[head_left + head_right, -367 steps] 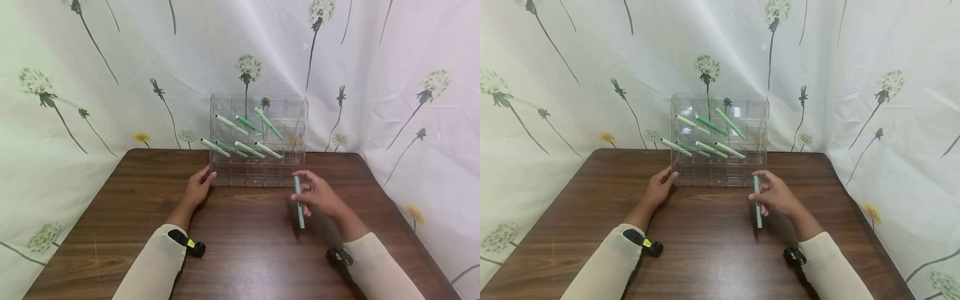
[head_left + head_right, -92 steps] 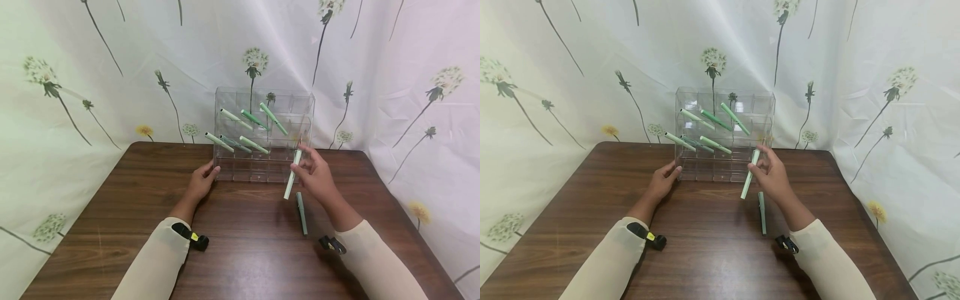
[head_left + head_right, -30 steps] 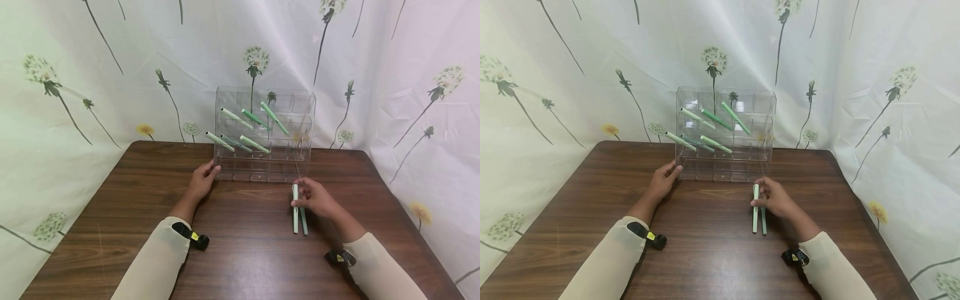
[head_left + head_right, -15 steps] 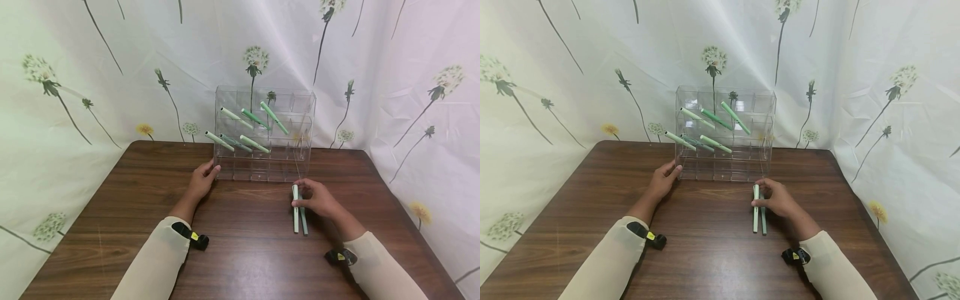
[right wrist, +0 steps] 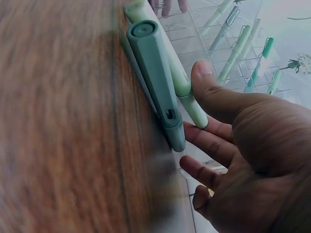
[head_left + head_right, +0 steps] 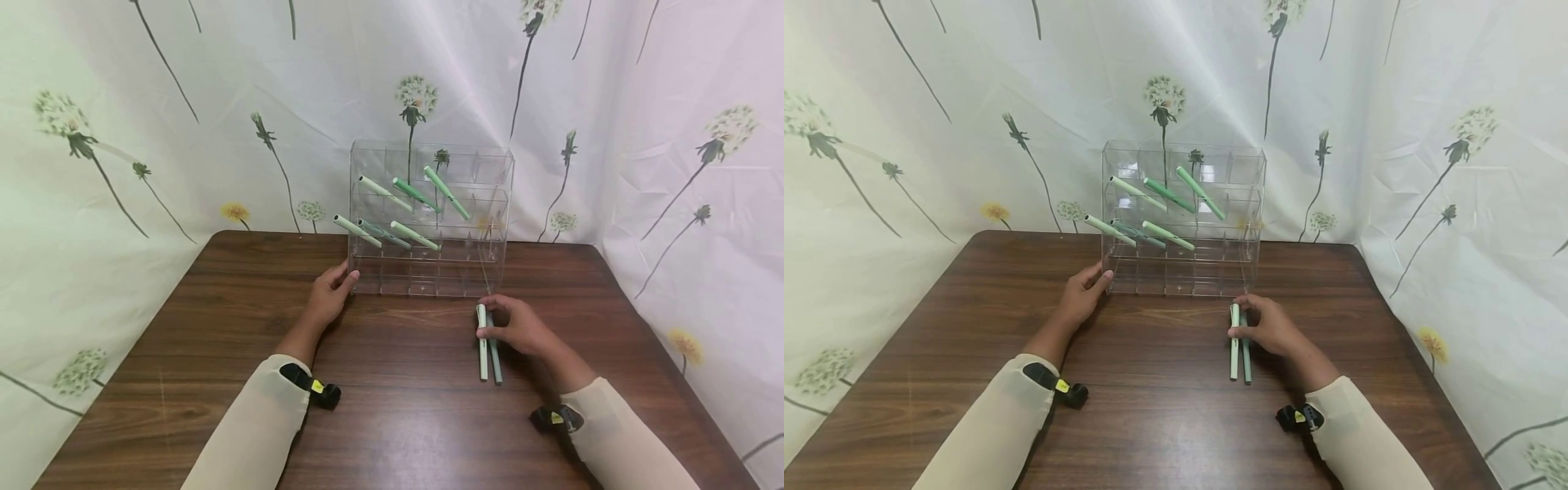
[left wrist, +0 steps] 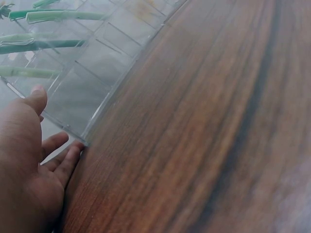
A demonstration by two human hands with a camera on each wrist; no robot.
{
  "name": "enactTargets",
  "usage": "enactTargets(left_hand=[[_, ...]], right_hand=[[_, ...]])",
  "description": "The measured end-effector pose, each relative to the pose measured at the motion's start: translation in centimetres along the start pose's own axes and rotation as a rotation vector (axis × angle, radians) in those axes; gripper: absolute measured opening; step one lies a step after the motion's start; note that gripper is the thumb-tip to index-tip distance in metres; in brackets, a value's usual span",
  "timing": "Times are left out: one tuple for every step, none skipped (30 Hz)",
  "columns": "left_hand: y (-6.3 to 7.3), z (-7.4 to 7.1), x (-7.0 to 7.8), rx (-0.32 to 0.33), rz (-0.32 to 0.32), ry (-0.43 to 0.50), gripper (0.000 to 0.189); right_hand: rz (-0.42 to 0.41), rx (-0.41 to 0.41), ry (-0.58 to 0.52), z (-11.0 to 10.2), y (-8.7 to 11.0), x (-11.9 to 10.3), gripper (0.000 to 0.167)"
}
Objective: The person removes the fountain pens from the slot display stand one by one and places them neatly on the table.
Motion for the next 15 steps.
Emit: enactTargets(left_hand=[[0.0,-0.01,-0.01,0.001,0.002,0.0,0.058],[-0.01,-0.02,-0.03,0.002,0.005,-0.002,0.058],[-0.01,-0.02,-0.05,0.002,0.009,-0.003,0.058],[-0.01,-0.02,-0.05,0.003,0.012,-0.002,0.058],[0.0,-0.02,-0.07,0.004,0.014,-0.003,0.058],[0.01,-0.02,-0.07,0.004,0.018,-0.001,0.058],[0.01,-0.02,-0.07,0.004,0.02,-0.001,0.058],[0.01,-0.01,-0.08,0.004,0.021,-0.003,0.058],[0.01,0.01,-0.07,0.003,0.021,-0.005,0.059],[0.0,0.02,-0.07,0.004,0.022,-0.004,0.059],[-0.01,0.03,-0.07,0.004,0.023,-0.004,0.058],[-0.03,0.05,-0.05,0.005,0.024,-0.003,0.058],[-0.04,0.06,-0.05,0.006,0.022,-0.005,0.058],[-0.06,0.07,-0.04,0.008,0.023,-0.004,0.058],[-0.08,0.09,-0.01,0.009,0.023,-0.003,0.058]], right_hand=[[-0.008,-0.003,0.006,0.05,0.0,0.05,0.056],[-0.017,-0.006,0.011,0.11,0.0,0.08,0.056],[-0.027,-0.01,0.017,0.17,0.02,0.11,0.055],[-0.035,-0.013,0.02,0.24,0.05,0.13,0.055],[-0.043,-0.016,0.023,0.3,0.08,0.14,0.055],[-0.047,-0.018,0.023,0.35,0.12,0.15,0.055],[-0.048,-0.018,0.022,0.38,0.15,0.13,0.055],[-0.048,-0.016,0.021,0.4,0.17,0.13,0.055],[-0.048,-0.015,0.024,0.41,0.18,0.13,0.055],[-0.048,-0.016,0.025,0.42,0.17,0.13,0.054],[-0.05,-0.017,0.027,0.42,0.16,0.14,0.054],[-0.051,-0.018,0.03,0.41,0.14,0.15,0.053],[-0.053,-0.019,0.032,0.4,0.11,0.17,0.053],[-0.057,-0.022,0.034,0.38,0.08,0.19,0.053],[-0.06,-0.025,0.034,0.37,0.06,0.2,0.052]])
Point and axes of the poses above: each hand's wrist, its own y-axis away from the middle knuckle, its own z-axis out of the palm, x = y × z, the point moved 2 cm from there along -y, towards the middle knuckle, and after that the axes turned 10 degrees about -y, right-handed, at the moved point
